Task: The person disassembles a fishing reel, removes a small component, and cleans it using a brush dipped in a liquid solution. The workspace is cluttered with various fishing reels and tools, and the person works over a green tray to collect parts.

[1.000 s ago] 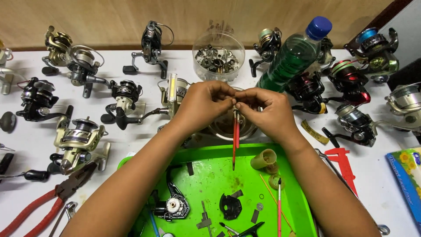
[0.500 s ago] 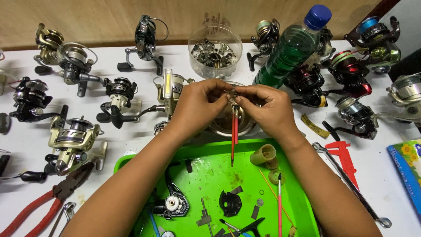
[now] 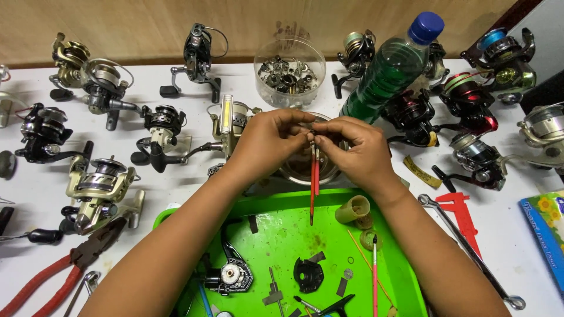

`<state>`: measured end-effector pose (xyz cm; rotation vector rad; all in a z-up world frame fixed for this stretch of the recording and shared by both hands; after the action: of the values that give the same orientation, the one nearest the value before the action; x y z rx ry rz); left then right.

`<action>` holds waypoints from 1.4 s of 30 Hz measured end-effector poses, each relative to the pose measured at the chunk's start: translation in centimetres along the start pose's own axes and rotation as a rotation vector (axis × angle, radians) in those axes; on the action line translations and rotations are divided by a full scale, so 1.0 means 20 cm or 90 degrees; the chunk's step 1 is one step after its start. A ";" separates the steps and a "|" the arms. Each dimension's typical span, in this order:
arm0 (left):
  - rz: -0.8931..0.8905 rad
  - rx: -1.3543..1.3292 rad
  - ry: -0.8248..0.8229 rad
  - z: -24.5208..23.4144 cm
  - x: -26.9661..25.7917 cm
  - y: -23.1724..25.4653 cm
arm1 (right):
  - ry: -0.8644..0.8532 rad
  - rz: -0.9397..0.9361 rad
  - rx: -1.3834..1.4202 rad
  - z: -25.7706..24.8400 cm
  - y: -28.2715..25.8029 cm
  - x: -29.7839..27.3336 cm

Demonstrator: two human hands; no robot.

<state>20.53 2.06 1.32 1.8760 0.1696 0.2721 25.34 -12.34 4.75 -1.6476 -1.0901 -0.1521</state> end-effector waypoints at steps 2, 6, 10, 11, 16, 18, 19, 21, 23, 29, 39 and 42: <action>0.009 0.020 0.009 0.00 0.00 0.00 | -0.001 -0.033 -0.017 0.01 0.00 0.00; 0.046 0.072 0.039 -0.04 0.00 0.01 | -0.007 -0.094 -0.071 0.03 -0.04 -0.01; 0.065 0.083 0.048 -0.04 0.00 -0.01 | 0.009 -0.108 -0.095 0.02 -0.03 -0.02; 0.075 0.108 0.054 -0.04 -0.01 0.00 | 0.014 -0.111 -0.104 0.02 -0.03 -0.02; 0.091 0.184 0.056 -0.04 -0.03 0.05 | 0.026 -0.111 -0.115 0.00 -0.04 -0.02; 0.096 0.187 0.064 -0.04 -0.03 0.08 | 0.033 -0.113 -0.116 -0.01 -0.03 -0.02; 0.097 0.188 0.065 -0.04 -0.03 0.07 | 0.033 -0.115 -0.116 -0.01 -0.04 -0.02; 0.052 0.110 0.063 -0.04 -0.02 0.03 | 0.045 -0.112 -0.100 -0.02 -0.04 -0.02; -0.004 0.046 0.050 -0.01 0.00 -0.07 | 0.043 -0.112 -0.095 -0.02 -0.04 -0.02; -0.050 -0.032 0.036 0.00 0.00 -0.11 | 0.052 -0.146 -0.133 -0.03 -0.08 -0.02; 0.021 0.053 0.074 -0.02 0.00 -0.02 | 0.038 -0.187 -0.201 0.01 -0.11 -0.04; 0.036 0.069 0.084 -0.02 -0.01 -0.01 | 0.034 -0.197 -0.220 0.02 -0.11 -0.05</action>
<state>20.22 2.46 1.22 1.9728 0.2241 0.4337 23.11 -12.57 5.57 -1.7520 -1.3281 -0.6122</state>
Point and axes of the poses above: each hand's wrist, its own x-axis towards the middle knuckle, its own z-axis out of the palm, y = z × x, the point moved 9 cm from there along x, towards the middle knuckle, and after that the axes turned 1 degree about y, right-handed, at the moved point
